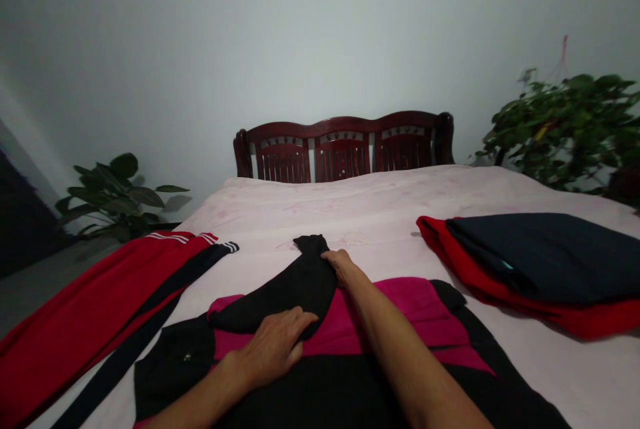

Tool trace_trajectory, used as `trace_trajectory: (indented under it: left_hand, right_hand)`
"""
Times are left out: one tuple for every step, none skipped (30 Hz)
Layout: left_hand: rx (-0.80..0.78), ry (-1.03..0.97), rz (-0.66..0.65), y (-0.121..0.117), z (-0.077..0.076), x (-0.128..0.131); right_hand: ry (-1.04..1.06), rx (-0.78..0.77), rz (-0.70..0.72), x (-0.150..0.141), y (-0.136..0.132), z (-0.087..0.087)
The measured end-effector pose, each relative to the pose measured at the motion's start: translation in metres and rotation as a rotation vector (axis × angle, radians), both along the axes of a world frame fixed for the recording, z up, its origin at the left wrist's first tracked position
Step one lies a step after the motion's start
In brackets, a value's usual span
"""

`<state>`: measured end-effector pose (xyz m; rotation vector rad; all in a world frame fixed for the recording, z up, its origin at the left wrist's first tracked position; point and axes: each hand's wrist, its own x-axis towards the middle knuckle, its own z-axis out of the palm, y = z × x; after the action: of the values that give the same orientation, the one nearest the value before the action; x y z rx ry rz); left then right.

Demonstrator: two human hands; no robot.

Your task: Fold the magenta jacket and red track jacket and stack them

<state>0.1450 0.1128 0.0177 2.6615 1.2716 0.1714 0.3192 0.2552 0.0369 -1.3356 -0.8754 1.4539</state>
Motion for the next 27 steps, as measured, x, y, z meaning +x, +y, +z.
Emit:
trace_trajectory:
  left_hand:
    - [-0.003, -0.003, 0.005, 0.0, 0.0, 0.0]
    - [-0.009, -0.01, 0.017, 0.0, 0.001, -0.001]
    - [-0.017, -0.022, 0.034, -0.001, 0.001, -0.001]
    - [-0.026, -0.036, 0.053, -0.001, 0.0, -0.001]
    - [-0.032, -0.049, 0.069, -0.002, 0.0, -0.001]
    - [-0.035, -0.06, 0.077, -0.003, 0.0, -0.001]
    - [-0.034, -0.066, 0.078, -0.004, -0.001, -0.001]
    - [-0.033, -0.062, 0.07, -0.006, -0.002, -0.002]
    - [-0.031, -0.05, 0.057, -0.008, -0.003, -0.002]
    - [-0.033, -0.032, 0.042, -0.009, -0.003, -0.003]
    - [-0.036, -0.015, 0.029, -0.011, -0.003, -0.004]
    - [-0.041, -0.004, 0.018, -0.012, -0.002, -0.005]
    - [-0.049, -0.001, 0.006, -0.012, -0.001, -0.007]
    - [-0.062, -0.008, -0.014, -0.012, 0.002, -0.009]
    - [-0.079, -0.023, -0.038, -0.011, 0.006, -0.011]
    - [-0.101, -0.041, -0.058, -0.008, 0.01, -0.014]
    - [-0.113, -0.062, -0.059, -0.004, 0.014, -0.017]
    - [-0.1, -0.086, -0.029, 0.001, 0.019, -0.019]
    - [-0.055, -0.108, 0.03, 0.007, 0.023, -0.022]
    - [0.017, -0.117, 0.115, 0.013, 0.026, -0.026]
    - [0.1, -0.11, 0.213, 0.02, 0.027, -0.029]
    - [0.174, -0.083, 0.309, 0.026, 0.028, -0.032]
    - [0.224, -0.038, 0.392, 0.032, 0.027, -0.036]
    - [0.244, 0.015, 0.456, 0.036, 0.025, -0.041]
    - [0.241, 0.066, 0.502, 0.039, 0.022, -0.045]
    - [0.225, 0.103, 0.53, 0.041, 0.019, -0.05]
    - [0.205, 0.126, 0.543, 0.041, 0.016, -0.056]
  right_hand:
    - [0.012, 0.019, -0.041, -0.003, 0.0, 0.006]
    - [0.031, 0.047, -0.085, -0.005, 0.001, 0.012]
    - [0.051, 0.079, -0.134, -0.007, 0.0, 0.02]
    - [0.068, 0.111, -0.18, -0.007, -0.001, 0.027]
    - [0.077, 0.142, -0.225, -0.005, -0.004, 0.034]
    - [0.092, 0.186, -0.282, 0.0, -0.01, 0.04]
    - [0.128, 0.249, -0.355, 0.007, -0.017, 0.043]
    - [0.191, 0.32, -0.433, 0.017, -0.027, 0.044]
    - [0.279, 0.379, -0.502, 0.03, -0.038, 0.042]
    - [0.387, 0.409, -0.558, 0.045, -0.051, 0.037]
    - [0.493, 0.388, -0.585, 0.061, -0.064, 0.031]
    - [0.578, 0.314, -0.592, 0.078, -0.076, 0.024]
    - [0.627, 0.202, -0.594, 0.094, -0.087, 0.017]
    - [0.655, 0.08, -0.591, 0.109, -0.097, 0.011]
    - [0.671, -0.025, -0.593, 0.122, -0.104, 0.007]
    - [0.68, -0.106, -0.588, 0.132, -0.109, 0.005]
    - [0.685, -0.158, -0.568, 0.139, -0.112, 0.005]
    - [0.677, -0.19, -0.533, 0.144, -0.113, 0.006]
    - [0.638, -0.202, -0.488, 0.145, -0.112, 0.008]
    - [0.572, -0.199, -0.445, 0.145, -0.11, 0.01]
    - [0.491, -0.195, -0.411, 0.142, -0.107, 0.012]
    - [0.409, -0.188, -0.389, 0.139, -0.104, 0.012]
    - [0.337, -0.18, -0.384, 0.135, -0.1, 0.012]
    - [0.281, -0.17, -0.391, 0.131, -0.096, 0.01]
    - [0.24, -0.157, -0.404, 0.127, -0.092, 0.008]
    - [0.204, -0.145, -0.419, 0.125, -0.089, 0.006]
    - [0.158, -0.131, -0.431, 0.124, -0.086, 0.004]
